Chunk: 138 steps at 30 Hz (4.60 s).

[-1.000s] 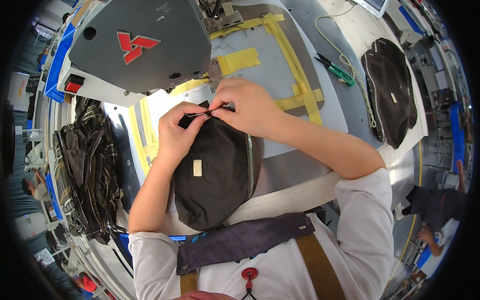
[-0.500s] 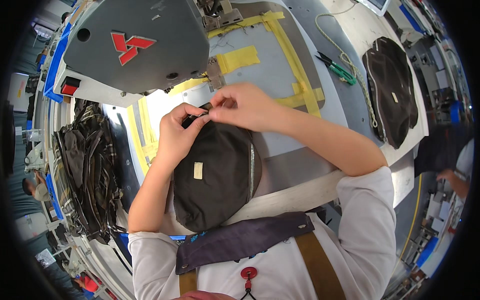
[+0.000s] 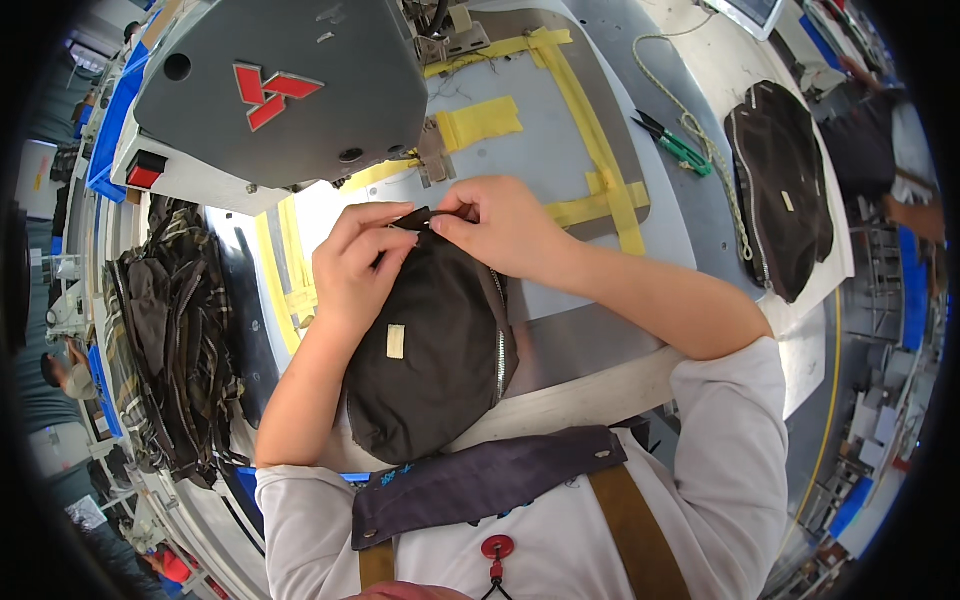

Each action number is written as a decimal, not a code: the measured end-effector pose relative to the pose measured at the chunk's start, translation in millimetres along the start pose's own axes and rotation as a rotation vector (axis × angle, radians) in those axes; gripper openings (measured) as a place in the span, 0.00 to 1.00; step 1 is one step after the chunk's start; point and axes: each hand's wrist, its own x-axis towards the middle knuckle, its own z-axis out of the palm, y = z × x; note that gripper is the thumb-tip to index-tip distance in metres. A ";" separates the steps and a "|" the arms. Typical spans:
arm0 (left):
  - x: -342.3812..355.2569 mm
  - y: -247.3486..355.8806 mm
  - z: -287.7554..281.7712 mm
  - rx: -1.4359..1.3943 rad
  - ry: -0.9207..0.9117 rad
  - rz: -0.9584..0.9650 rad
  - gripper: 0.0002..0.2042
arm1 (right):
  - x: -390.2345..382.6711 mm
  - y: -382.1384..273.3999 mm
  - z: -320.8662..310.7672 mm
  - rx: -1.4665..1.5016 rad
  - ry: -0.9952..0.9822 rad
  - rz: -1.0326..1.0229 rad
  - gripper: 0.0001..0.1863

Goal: The person aligns a zipper on a dark fabric bag and sews it using an industrial sewing machine. They guide the bag under the needle, stitch along the zipper, and then inspect the seam and interior lining.

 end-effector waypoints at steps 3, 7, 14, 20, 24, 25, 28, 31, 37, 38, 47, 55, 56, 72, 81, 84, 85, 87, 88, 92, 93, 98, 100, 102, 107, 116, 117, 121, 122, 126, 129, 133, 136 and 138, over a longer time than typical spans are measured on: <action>4.2 2.0 -0.5 0.105 0.100 0.289 0.06 | 2.2 -4.4 -3.0 -0.022 0.014 0.062 0.08; 9.0 9.4 4.2 -0.158 0.058 -0.135 0.06 | 2.2 7.5 0.0 -0.013 0.007 -0.139 0.08; 5.5 1.2 -5.8 -0.393 -0.191 -0.592 0.07 | -0.8 -0.3 1.8 -0.110 0.007 -0.202 0.06; 5.1 4.5 -2.8 -0.332 -0.170 -0.550 0.08 | -0.3 -6.0 -0.7 -0.184 -0.006 -0.207 0.06; 4.5 5.2 -4.8 -0.285 -0.166 -0.491 0.07 | 3.1 -5.4 -0.1 -0.198 -0.016 -0.185 0.07; 5.2 5.0 -4.1 -0.312 -0.158 -0.510 0.07 | 2.3 -6.2 -1.4 -0.153 -0.020 -0.164 0.07; 6.2 4.4 -5.8 -0.350 -0.153 -0.557 0.08 | 1.4 -7.7 -3.9 -0.210 -0.019 -0.160 0.07; 6.2 3.6 -4.1 -0.336 -0.169 -0.566 0.06 | -0.4 -4.7 -1.6 -0.198 0.009 -0.164 0.06; 6.9 4.7 -6.3 -0.390 -0.201 -0.588 0.07 | -1.1 -3.0 -3.8 -0.145 -0.008 -0.183 0.05; 7.3 4.7 -7.4 -0.396 -0.213 -0.602 0.08 | -1.1 -2.1 -3.9 -0.130 -0.007 -0.180 0.05; 10.0 9.4 -12.0 -0.370 -0.138 -0.487 0.05 | 5.0 0.1 -4.2 -0.204 -0.038 -0.163 0.12; 3.0 -2.5 -7.4 -0.466 -0.131 -0.576 0.06 | -1.4 5.3 5.1 0.040 -0.007 -0.012 0.05; 3.3 -2.6 -6.8 -0.458 -0.135 -0.577 0.06 | -1.5 5.4 4.7 0.044 -0.012 -0.011 0.05; 4.2 -3.4 -3.9 -0.438 -0.204 -0.569 0.07 | 3.2 -9.8 -4.4 -0.412 -0.001 -0.330 0.07; 3.0 -4.4 -2.6 -0.472 -0.130 -0.575 0.05 | -0.6 -7.3 -2.3 -0.240 0.003 -0.097 0.09; 2.3 -4.3 -0.3 -0.516 -0.082 -0.571 0.05 | -5.4 -6.3 2.1 -0.165 0.054 -0.056 0.09; 2.0 -4.2 0.0 -0.534 -0.066 -0.563 0.05 | -5.8 -6.9 2.9 -0.134 0.063 -0.041 0.09; 4.5 -7.1 -2.5 -0.528 -0.131 -0.591 0.05 | -4.3 -2.0 3.3 -0.131 0.066 -0.048 0.09; 5.4 -7.8 -3.2 -0.526 -0.163 -0.604 0.05 | -3.5 -0.3 3.3 -0.129 0.068 -0.052 0.10; 1.8 -4.1 -0.6 -0.381 -0.247 -0.559 0.05 | -0.2 -10.6 4.1 -0.261 0.013 -0.200 0.09; 4.6 0.5 -1.0 -0.333 -0.272 -0.547 0.06 | 1.2 -8.8 2.3 -0.265 0.003 -0.203 0.09; 5.6 4.9 -2.2 -0.422 -0.227 -0.591 0.06 | 5.6 -4.3 0.2 -0.112 -0.008 -0.128 0.09; 2.7 1.1 0.8 -0.474 -0.190 -0.579 0.07 | 6.4 -7.1 -1.8 -0.093 -0.022 -0.113 0.10; -0.2 -2.2 1.9 -0.468 -0.144 -0.561 0.07 | 4.9 -7.3 -4.8 -0.135 -0.047 -0.093 0.11; 0.0 -4.0 2.8 -0.536 -0.103 -0.592 0.06 | 1.3 -4.9 -6.8 -0.185 -0.031 -0.082 0.12; 0.2 -1.1 8.9 -0.530 -0.033 -0.561 0.05 | -4.5 1.4 2.4 -0.282 0.139 -0.194 0.10; 0.9 -4.0 9.8 -0.504 -0.051 -0.557 0.06 | -2.4 3.7 1.8 -0.332 0.147 -0.194 0.10; 4.5 -5.6 8.9 -0.444 -0.097 -0.601 0.06 | 2.2 2.0 -1.5 -0.336 0.135 -0.179 0.10; 5.1 -5.3 8.6 -0.434 -0.094 -0.597 0.06 | 2.8 1.4 -2.6 -0.362 0.132 -0.191 0.10; 6.5 -3.1 9.4 -0.391 -0.090 -0.591 0.06 | 3.1 3.3 -6.8 -0.449 0.125 -0.257 0.08; 5.8 -3.0 10.3 -0.385 -0.075 -0.581 0.06 | 3.1 2.3 -7.2 -0.514 0.128 -0.296 0.08; 3.8 -1.7 10.6 -0.390 -0.070 -0.600 0.06 | 2.2 -0.9 -3.3 -0.468 0.122 -0.229 0.07; 3.1 4.5 13.5 -0.393 -0.030 -0.584 0.06 | -3.2 4.0 2.6 -0.352 0.199 -0.230 0.08; 3.1 2.9 14.9 -0.375 -0.025 -0.557 0.06 | -3.5 4.2 4.0 -0.382 0.225 -0.230 0.08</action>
